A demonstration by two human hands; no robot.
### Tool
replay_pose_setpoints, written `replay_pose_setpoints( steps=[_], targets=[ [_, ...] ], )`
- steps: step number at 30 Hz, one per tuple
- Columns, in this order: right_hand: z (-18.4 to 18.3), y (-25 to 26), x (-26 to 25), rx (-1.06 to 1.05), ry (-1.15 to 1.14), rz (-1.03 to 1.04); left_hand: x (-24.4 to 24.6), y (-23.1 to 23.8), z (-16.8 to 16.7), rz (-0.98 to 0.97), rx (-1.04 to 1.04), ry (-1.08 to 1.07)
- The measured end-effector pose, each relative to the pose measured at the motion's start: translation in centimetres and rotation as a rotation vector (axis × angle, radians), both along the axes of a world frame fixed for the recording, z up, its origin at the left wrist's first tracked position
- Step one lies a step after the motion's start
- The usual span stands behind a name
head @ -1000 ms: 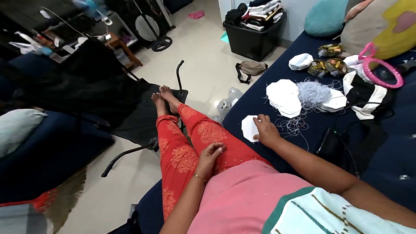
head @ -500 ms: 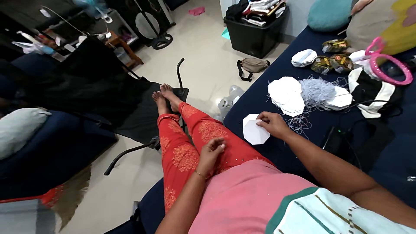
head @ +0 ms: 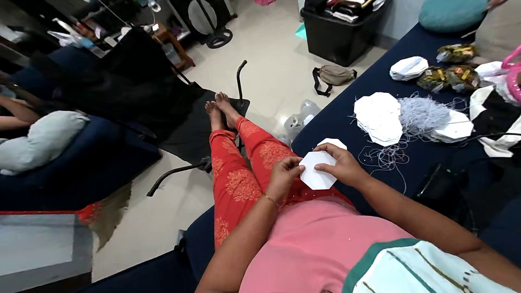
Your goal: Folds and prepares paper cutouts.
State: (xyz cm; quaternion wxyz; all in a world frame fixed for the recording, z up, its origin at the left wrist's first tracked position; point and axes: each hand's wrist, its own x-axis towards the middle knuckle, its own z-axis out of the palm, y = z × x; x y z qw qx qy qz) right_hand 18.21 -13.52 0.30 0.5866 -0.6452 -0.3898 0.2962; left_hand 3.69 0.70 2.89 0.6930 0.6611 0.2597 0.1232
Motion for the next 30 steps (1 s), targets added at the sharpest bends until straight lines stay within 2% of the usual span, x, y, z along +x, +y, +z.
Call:
replay_pose_setpoints(
  steps=[6, 13, 20, 30],
  targets=[
    [0.1, 0.0, -0.5, -0.016, 0.022, 0.027, -0.2, -0.6, 0.4, 0.044, -0.171, -0.010],
    [0.0, 0.0, -0.7, 0.024, 0.002, 0.069, -0.5, -0.8, -0.3, 0.012, -0.212, -0.042],
    [0.4, -0.5, -0.5, 0.003, -0.083, 0.091, -0.7, -0.9, -1.4, -0.114, 0.128, -0.103],
    [0.5, -0.2, -1.3, -0.065, -0.194, 0.172, -0.7, -0.8, -2.1, -0.055, 0.364, -0.004]
  ],
)
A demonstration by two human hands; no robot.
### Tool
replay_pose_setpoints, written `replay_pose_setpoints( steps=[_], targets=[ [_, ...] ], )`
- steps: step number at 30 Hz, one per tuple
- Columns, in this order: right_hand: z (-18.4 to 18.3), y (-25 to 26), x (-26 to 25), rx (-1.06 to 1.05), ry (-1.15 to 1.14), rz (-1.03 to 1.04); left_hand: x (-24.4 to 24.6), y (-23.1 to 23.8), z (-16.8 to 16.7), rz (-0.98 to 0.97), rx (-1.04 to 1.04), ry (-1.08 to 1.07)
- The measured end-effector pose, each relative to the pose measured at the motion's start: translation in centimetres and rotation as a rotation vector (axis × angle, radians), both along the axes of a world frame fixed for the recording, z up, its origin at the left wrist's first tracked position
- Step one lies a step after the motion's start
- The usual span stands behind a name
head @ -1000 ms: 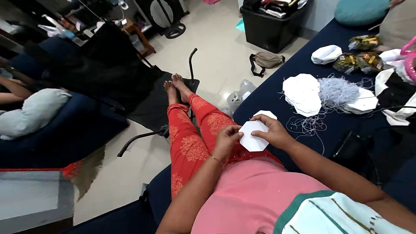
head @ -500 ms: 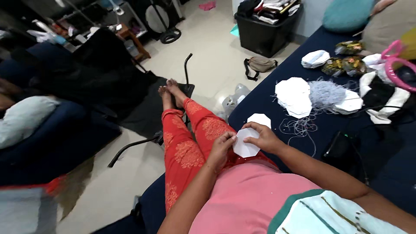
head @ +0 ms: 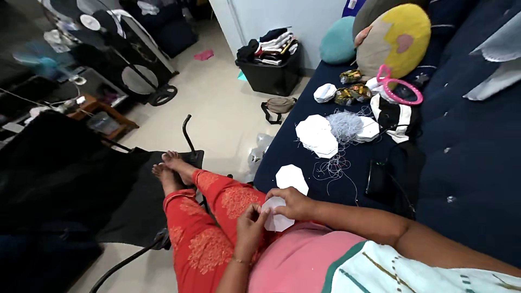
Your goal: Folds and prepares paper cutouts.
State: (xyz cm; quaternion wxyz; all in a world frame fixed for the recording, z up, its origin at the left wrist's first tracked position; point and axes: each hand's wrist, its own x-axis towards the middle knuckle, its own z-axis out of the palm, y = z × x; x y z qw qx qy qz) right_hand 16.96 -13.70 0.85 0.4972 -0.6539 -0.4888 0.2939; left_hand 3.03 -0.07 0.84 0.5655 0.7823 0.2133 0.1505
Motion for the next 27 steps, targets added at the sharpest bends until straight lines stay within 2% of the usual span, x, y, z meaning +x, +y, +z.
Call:
replay_pose_setpoints(
  steps=[3, 6, 9, 12, 16, 18, 23, 27],
  targets=[
    [-0.2, 0.2, -0.2, 0.034, 0.033, -0.041, 0.0, 0.0, 0.0, 0.066, 0.024, -0.058],
    [-0.4, 0.3, -0.1, 0.040, 0.223, -0.128, 0.0, 0.3, 0.0, 0.199, -0.057, -0.146],
    [-0.4, 0.2, 0.5, 0.028, 0.393, -0.232, -0.2, 0.8, 0.1, 0.230, -0.137, -0.095],
    [-0.8, 0.0, 1.2, 0.072, 0.324, -0.264, -0.4, 0.6, 0.2, 0.127, -0.152, 0.042],
    [-0.7, 0.0, 0.2, -0.013, 0.054, -0.019, -0.3, 0.3, 0.4, -0.040, -0.048, 0.030],
    [-0.7, 0.4, -0.6, -0.033, 0.017, -0.001, -0.2, 0.3, 0.4, -0.056, 0.029, 0.001],
    [-0.1, 0.3, -0.2, -0.151, 0.164, -0.042, -0.2, 0.7, 0.8, 0.019, -0.038, 0.051],
    [-0.4, 0.3, 0.0, -0.158, 0.303, -0.037, -0.1, 0.8, 0.4, 0.055, -0.108, 0.051]
  ],
)
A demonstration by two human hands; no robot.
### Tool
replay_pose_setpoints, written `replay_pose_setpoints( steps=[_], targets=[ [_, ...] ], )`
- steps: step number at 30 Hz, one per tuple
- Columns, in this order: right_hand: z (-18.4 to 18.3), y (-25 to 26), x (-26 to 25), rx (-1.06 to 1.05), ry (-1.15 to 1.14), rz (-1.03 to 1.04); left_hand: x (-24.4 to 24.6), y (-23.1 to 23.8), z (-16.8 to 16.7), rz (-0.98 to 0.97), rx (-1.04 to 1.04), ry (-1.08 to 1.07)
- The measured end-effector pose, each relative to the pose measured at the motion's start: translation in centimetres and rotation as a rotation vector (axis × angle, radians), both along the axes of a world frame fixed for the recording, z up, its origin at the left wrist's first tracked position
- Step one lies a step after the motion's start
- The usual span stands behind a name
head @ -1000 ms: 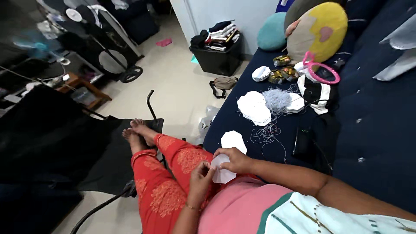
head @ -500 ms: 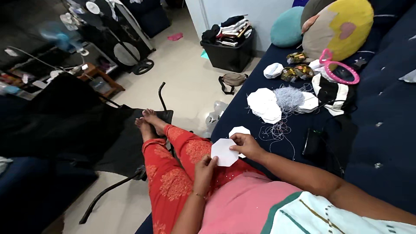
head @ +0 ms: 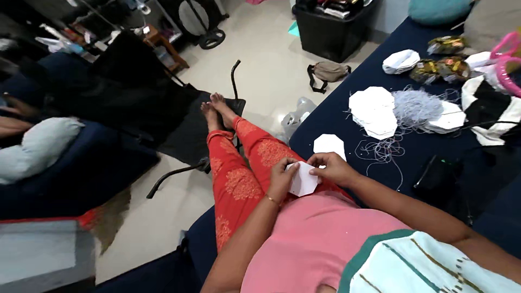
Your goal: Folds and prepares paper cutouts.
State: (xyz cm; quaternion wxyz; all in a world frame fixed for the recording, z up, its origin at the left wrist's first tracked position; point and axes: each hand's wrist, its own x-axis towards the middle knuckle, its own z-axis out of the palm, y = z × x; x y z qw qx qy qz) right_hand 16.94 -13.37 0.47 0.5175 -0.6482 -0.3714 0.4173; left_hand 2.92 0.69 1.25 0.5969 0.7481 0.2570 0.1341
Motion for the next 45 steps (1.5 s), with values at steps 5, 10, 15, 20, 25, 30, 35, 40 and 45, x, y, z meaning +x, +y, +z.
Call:
replay_pose_setpoints(
  steps=[5, 10, 15, 20, 25, 30, 35, 40, 45],
  targets=[
    [-0.3, 0.0, 0.2, -0.006, 0.044, 0.008, 0.0, -0.1, -0.2, 0.034, -0.050, -0.009],
    [-0.5, 0.1, -0.1, 0.003, 0.046, 0.002, 0.0, -0.1, -0.2, 0.034, -0.050, 0.023],
    [-0.8, 0.1, -0.2, 0.022, 0.060, -0.015, 0.0, 0.0, -0.2, 0.023, -0.049, 0.018],
    [-0.5, 0.2, -0.8, 0.022, 0.034, -0.050, 0.0, 0.0, 0.2, -0.054, 0.014, 0.043],
    [-0.8, 0.2, -1.0, 0.057, -0.064, -0.052, -0.1, 0.1, 0.1, -0.050, 0.029, 0.069],
    [-1.3, 0.4, -1.4, 0.095, -0.122, -0.109, 0.0, 0.2, 0.2, -0.109, 0.005, 0.091],
    [-0.7, 0.5, -1.6, 0.043, -0.082, -0.127, 0.0, 0.2, 0.0, -0.089, -0.034, 0.089],
    [0.0, 0.4, -1.3, -0.030, -0.080, -0.077, -0.1, 0.3, 0.1, -0.093, -0.005, 0.078],
    [-0.1, 0.3, -1.3, -0.028, -0.019, -0.102, -0.3, 0.3, 0.3, -0.082, -0.044, 0.082]
  ],
)
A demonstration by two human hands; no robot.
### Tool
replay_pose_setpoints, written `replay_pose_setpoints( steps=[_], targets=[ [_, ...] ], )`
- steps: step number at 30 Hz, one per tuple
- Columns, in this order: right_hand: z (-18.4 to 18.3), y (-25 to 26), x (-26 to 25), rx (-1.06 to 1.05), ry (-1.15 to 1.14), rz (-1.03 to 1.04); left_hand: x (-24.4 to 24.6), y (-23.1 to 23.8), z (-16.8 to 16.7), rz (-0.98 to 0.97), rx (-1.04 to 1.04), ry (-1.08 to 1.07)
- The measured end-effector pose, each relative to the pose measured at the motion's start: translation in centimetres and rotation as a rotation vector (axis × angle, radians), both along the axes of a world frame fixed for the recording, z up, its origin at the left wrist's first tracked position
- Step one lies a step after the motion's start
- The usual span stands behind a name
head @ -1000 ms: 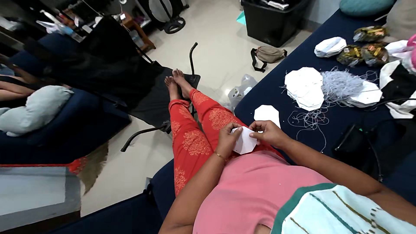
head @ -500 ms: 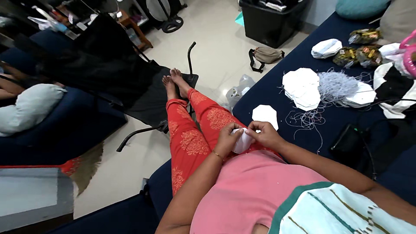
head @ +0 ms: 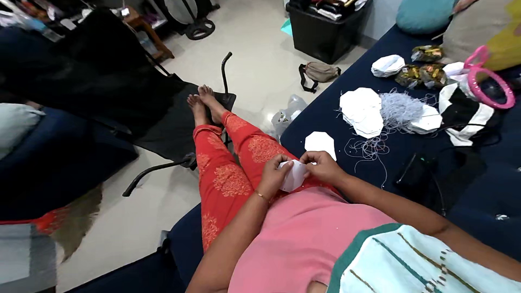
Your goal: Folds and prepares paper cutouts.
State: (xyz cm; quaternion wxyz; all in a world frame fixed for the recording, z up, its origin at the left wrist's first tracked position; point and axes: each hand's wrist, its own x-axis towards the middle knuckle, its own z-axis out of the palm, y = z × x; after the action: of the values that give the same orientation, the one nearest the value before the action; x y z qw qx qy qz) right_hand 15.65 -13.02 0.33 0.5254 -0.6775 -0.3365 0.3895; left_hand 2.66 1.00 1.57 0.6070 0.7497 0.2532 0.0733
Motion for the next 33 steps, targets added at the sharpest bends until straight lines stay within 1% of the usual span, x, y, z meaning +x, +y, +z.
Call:
replay_pose_setpoints(
  steps=[3, 8, 10, 11, 12, 14, 15, 16, 19, 22, 25, 29, 33],
  targets=[
    [-0.4, 0.0, 0.1, 0.039, 0.040, -0.001, -0.1, 0.1, -0.1, 0.043, -0.042, 0.014],
    [-0.4, 0.0, -0.1, 0.039, 0.058, -0.014, 0.0, 0.0, -0.2, 0.034, -0.058, 0.006],
    [-0.4, -0.2, 0.3, 0.021, 0.018, -0.028, -0.1, 0.0, -0.2, 0.025, -0.048, 0.006],
    [-0.4, -0.4, 0.9, -0.008, -0.042, -0.045, -0.1, 0.1, -0.2, 0.026, -0.041, 0.004],
    [-0.6, -0.8, 1.8, -0.048, -0.137, -0.073, -0.2, 0.1, -0.1, 0.030, -0.033, 0.003],
    [-1.6, -1.8, 4.4, -0.149, -0.411, -0.159, -0.3, 0.1, 0.0, 0.041, -0.015, -0.001],
    [-1.9, -2.5, 5.9, -0.226, -0.516, -0.199, -0.4, 0.2, 0.0, 0.046, -0.013, -0.004],
    [-1.9, -3.2, 7.4, -0.340, -0.567, -0.223, -0.4, 0.2, 0.0, 0.052, -0.015, -0.005],
    [-1.6, -4.6, 10.5, -0.666, -0.565, -0.276, -0.4, 0.3, 0.1, 0.059, -0.018, -0.010],
    [-1.9, -4.7, 10.8, -0.839, -0.533, -0.242, -0.3, 0.3, -0.1, 0.048, -0.012, 0.008],
    [-2.3, -3.8, 9.9, -0.913, -0.552, -0.217, -0.2, 0.3, -0.1, 0.041, 0.001, 0.036],
    [-2.4, -3.1, 10.1, -0.963, -0.573, -0.186, -0.3, 0.3, -0.1, 0.041, 0.001, 0.047],
    [-3.2, -3.4, 10.8, -0.943, -0.549, -0.183, -0.4, 0.3, -0.2, 0.057, -0.019, 0.019]
  ],
)
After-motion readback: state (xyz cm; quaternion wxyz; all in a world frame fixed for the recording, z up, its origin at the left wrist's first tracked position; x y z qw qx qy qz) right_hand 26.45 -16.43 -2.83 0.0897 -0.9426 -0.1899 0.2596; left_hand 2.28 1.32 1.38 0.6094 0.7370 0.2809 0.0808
